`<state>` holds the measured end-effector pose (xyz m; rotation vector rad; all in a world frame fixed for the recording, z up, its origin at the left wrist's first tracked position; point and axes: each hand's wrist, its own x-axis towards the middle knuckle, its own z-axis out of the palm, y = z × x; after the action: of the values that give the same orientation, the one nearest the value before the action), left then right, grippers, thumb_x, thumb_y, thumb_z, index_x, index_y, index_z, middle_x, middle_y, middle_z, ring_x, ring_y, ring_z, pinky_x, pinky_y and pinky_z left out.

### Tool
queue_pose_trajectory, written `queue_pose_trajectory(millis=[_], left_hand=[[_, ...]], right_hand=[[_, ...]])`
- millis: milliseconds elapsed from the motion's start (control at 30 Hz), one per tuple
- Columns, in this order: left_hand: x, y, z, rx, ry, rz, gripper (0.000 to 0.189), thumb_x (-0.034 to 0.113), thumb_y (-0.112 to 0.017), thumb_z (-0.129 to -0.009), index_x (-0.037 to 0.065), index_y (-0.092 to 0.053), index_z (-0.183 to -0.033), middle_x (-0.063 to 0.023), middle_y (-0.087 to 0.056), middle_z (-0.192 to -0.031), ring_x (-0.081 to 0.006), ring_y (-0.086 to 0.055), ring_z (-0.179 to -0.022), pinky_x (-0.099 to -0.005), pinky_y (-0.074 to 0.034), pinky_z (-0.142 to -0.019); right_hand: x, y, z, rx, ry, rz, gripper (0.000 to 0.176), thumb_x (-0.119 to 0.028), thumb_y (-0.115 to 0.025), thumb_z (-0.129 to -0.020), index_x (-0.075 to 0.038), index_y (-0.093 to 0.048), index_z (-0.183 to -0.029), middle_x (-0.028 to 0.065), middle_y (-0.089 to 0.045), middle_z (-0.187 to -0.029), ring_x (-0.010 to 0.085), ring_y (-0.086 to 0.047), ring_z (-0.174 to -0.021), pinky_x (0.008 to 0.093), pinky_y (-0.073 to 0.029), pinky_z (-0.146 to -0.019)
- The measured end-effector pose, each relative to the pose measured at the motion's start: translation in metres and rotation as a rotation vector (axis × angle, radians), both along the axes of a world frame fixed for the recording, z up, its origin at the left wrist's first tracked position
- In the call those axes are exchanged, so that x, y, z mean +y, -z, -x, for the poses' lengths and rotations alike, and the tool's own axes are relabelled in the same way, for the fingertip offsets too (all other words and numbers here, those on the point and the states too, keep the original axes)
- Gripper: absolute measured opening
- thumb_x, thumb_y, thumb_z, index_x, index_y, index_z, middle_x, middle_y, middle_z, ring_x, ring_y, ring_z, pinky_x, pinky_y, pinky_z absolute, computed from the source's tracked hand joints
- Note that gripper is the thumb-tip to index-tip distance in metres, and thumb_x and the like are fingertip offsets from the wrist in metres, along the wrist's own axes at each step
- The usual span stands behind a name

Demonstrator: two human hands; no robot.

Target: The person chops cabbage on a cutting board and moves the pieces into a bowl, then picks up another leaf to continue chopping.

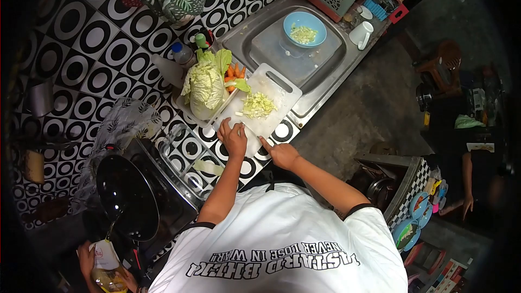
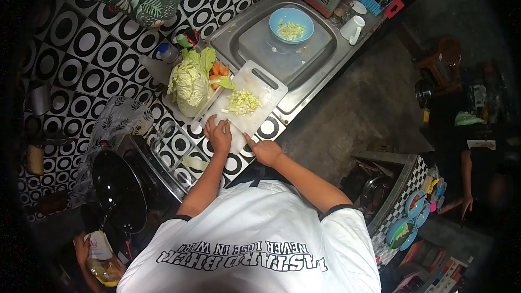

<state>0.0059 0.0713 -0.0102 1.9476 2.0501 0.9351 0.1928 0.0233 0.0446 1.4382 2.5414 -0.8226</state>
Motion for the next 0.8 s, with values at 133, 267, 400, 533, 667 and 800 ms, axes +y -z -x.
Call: queue_pose_trajectory(millis=[133, 267, 400, 533, 667, 800], left_hand=[[0.0, 0.001, 0.0, -0.005, -0.007, -0.003, 0.01, 0.012, -0.074, -0.075, 0.01, -0.07, -0.084, -0.0082, -0.054, -0.119, -0.029, -0.048, -0.119, -0.0474, -0.03, -0.101], [0.0, 0.003, 0.001, -0.01, -0.01, -0.003, 0.01, 0.012, -0.075, -0.074, 0.011, -0.07, -0.084, -0.0078, -0.054, -0.119, -0.0288, -0.048, -0.118, -0.0472, -0.03, -0.102], [0.001, 0.003, 0.0, -0.015, -0.008, 0.008, 0.01, 0.012, -0.075, -0.075, 0.011, -0.071, -0.084, -0.0076, -0.054, -0.119, -0.0286, -0.047, -0.119, -0.0474, -0.03, -0.102], [0.0, 0.001, 0.003, -0.021, -0.003, 0.047, 0.01, 0.013, -0.074, -0.076, 0.011, -0.071, -0.086, -0.0079, -0.054, -0.121, -0.0286, -0.046, -0.12, -0.048, -0.029, -0.102], [-0.001, 0.001, 0.005, -0.001, 0.029, 0.037, 0.01, 0.014, -0.073, -0.078, 0.012, -0.071, -0.087, -0.0083, -0.053, -0.122, -0.0287, -0.046, -0.121, -0.0482, -0.029, -0.102], [-0.002, -0.002, 0.007, -0.016, 0.071, 0.058, 0.01, 0.013, -0.071, -0.08, 0.011, -0.071, -0.089, -0.0098, -0.053, -0.122, -0.0291, -0.045, -0.121, -0.0491, -0.029, -0.103]], right_hand=[[-0.002, 0.003, 0.003, 0.0, 0.008, -0.032, 0.082, -0.003, -0.051, -0.076, -0.003, -0.019, -0.152, 0.018, -0.066, -0.07, 0.0345, -0.064, -0.062, 0.0444, -0.051, -0.059], [-0.003, 0.009, 0.009, 0.012, 0.033, -0.042, 0.08, -0.003, -0.05, -0.077, -0.002, -0.019, -0.152, 0.0175, -0.066, -0.071, 0.0342, -0.065, -0.062, 0.0437, -0.052, -0.059], [0.005, 0.013, 0.018, 0.007, 0.051, -0.074, 0.08, -0.003, -0.05, -0.078, -0.004, -0.019, -0.152, 0.0177, -0.067, -0.073, 0.0338, -0.065, -0.063, 0.0428, -0.052, -0.061], [0.002, 0.02, 0.015, 0.042, 0.065, -0.096, 0.083, -0.002, -0.052, -0.077, -0.008, -0.018, -0.153, 0.0175, -0.067, -0.072, 0.0341, -0.066, -0.064, 0.0432, -0.053, -0.062], [-0.008, 0.015, 0.005, 0.0, 0.1, -0.061, 0.085, -0.003, -0.054, -0.077, -0.012, -0.019, -0.153, 0.017, -0.066, -0.071, 0.0347, -0.065, -0.064, 0.0439, -0.053, -0.062], [-0.011, 0.015, 0.0, 0.03, 0.112, -0.078, 0.084, -0.004, -0.055, -0.078, -0.013, -0.019, -0.154, 0.0172, -0.066, -0.073, 0.0349, -0.065, -0.065, 0.0451, -0.052, -0.063]])
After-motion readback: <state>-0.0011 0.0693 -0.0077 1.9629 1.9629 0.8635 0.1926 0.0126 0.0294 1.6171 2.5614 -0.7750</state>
